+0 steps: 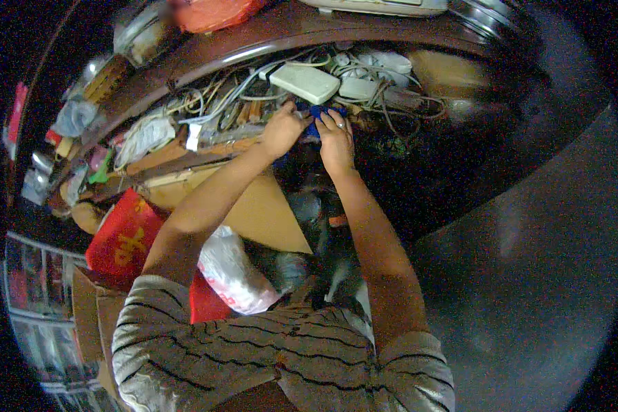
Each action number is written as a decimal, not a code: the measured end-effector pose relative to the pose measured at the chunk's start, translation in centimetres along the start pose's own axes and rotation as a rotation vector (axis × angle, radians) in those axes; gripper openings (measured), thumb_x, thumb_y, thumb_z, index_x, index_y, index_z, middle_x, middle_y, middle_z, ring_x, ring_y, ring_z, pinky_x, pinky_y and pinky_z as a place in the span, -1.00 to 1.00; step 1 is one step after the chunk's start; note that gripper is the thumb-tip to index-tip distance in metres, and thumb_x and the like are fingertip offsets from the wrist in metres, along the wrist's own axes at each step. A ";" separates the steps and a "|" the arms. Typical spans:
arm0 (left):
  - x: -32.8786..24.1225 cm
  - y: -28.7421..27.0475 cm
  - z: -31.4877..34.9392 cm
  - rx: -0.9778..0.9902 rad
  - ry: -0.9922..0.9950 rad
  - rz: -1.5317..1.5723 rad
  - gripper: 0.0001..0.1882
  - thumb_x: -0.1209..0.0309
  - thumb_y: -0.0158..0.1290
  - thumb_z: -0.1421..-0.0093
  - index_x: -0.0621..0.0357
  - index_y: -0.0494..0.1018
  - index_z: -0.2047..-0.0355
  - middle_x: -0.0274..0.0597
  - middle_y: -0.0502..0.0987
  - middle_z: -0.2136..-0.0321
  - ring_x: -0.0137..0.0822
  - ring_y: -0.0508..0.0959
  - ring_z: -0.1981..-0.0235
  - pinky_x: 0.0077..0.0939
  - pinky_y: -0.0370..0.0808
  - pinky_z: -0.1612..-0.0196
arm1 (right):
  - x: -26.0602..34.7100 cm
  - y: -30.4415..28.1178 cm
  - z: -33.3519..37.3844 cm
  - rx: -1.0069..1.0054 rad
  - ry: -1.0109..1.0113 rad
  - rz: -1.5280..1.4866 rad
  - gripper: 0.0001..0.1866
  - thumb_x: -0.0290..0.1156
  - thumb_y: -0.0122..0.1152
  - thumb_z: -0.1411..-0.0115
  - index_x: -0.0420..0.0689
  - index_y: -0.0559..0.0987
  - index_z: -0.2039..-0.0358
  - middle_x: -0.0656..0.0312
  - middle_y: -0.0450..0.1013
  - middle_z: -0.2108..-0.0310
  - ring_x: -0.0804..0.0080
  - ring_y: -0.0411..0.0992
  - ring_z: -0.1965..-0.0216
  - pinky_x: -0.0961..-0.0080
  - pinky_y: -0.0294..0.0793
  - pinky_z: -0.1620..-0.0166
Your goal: The person wipes a cluttered wooden surface with a blue cloth, then moves to the kitchen to wash the cloth and an egg under running water. After discarding the eggshell, the person lifts a large metal steamer lid from a table and picks up a bowl of prepared food.
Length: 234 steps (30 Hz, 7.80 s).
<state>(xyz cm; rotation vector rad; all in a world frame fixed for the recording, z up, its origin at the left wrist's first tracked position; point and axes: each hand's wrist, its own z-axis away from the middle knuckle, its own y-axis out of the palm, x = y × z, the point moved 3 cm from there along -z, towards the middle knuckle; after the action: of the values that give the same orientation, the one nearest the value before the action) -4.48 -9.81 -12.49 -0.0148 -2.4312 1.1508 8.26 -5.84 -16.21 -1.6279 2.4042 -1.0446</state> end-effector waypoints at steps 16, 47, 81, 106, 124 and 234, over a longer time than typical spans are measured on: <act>-12.1 7.3 20.2 0.556 -0.211 0.445 -0.66 0.48 0.03 0.08 0.03 0.54 0.22 -0.15 0.54 0.33 -0.15 0.50 0.20 -0.31 0.33 -0.02 | -0.8 6.8 24.3 0.411 0.300 -0.666 -0.49 -0.76 0.11 0.12 -0.14 0.51 0.08 -0.06 0.46 0.18 -0.02 0.43 0.14 0.25 0.44 0.10; -27.7 42.2 13.2 -0.412 -0.263 0.331 -0.65 0.46 -0.07 -0.08 0.15 0.46 0.09 -0.10 0.50 0.09 -0.15 0.49 0.05 -0.23 0.36 -0.04 | -31.6 19.3 32.2 -0.345 0.050 0.181 -0.57 -0.69 -0.04 0.27 -0.21 0.51 0.29 0.03 0.45 0.20 0.00 0.34 0.08 0.23 0.30 -0.06; -23.1 39.0 19.9 -0.201 -0.302 0.252 -0.38 0.53 0.09 0.10 0.26 0.29 -0.07 -0.01 0.37 -0.05 -0.06 0.32 -0.12 -0.16 0.11 -0.27 | -24.7 26.1 31.4 -0.415 -0.083 0.081 -0.95 -0.43 0.06 -0.11 -0.11 0.45 0.40 0.18 0.41 0.30 0.19 0.38 0.10 0.00 0.06 -0.20; -21.4 38.2 20.5 -0.118 -0.225 0.142 -0.58 0.45 -0.08 -0.10 0.17 0.38 -0.02 -0.10 0.43 0.00 -0.13 0.37 -0.07 -0.29 0.27 -0.16 | -23.8 25.8 31.7 -0.253 0.077 0.316 -0.63 -0.12 0.06 -0.19 -0.15 0.43 0.15 0.05 0.35 0.04 0.05 0.16 -0.16 0.00 -0.13 -0.28; -10.4 40.6 10.8 -0.069 -0.375 0.493 -0.54 0.56 0.02 -0.02 0.16 0.38 0.00 -0.03 0.42 0.01 -0.02 0.40 -0.02 -0.22 0.37 -0.04 | -27.3 29.2 17.2 0.030 -0.059 -0.166 -0.55 -0.46 0.10 -0.12 -0.23 0.41 -0.06 -0.06 0.16 -0.19 -0.04 0.16 -0.17 0.23 0.15 -0.21; -31.2 18.5 26.9 0.425 -0.369 1.345 -0.71 0.45 -0.09 -0.17 0.20 0.30 0.08 0.12 0.31 0.05 0.08 0.31 -0.01 -0.14 0.26 -0.06 | 2.7 0.5 42.4 0.359 0.865 0.083 -0.22 -0.67 0.08 0.02 -0.01 0.06 -0.22 -0.19 -0.01 -0.10 -0.32 0.34 0.16 0.06 0.47 0.19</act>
<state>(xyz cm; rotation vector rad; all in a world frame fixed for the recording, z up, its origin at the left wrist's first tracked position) 9.61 -23.53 -53.19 -1.6078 -2.2742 2.3115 23.64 -29.13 -48.29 -1.0559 2.4095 -2.3598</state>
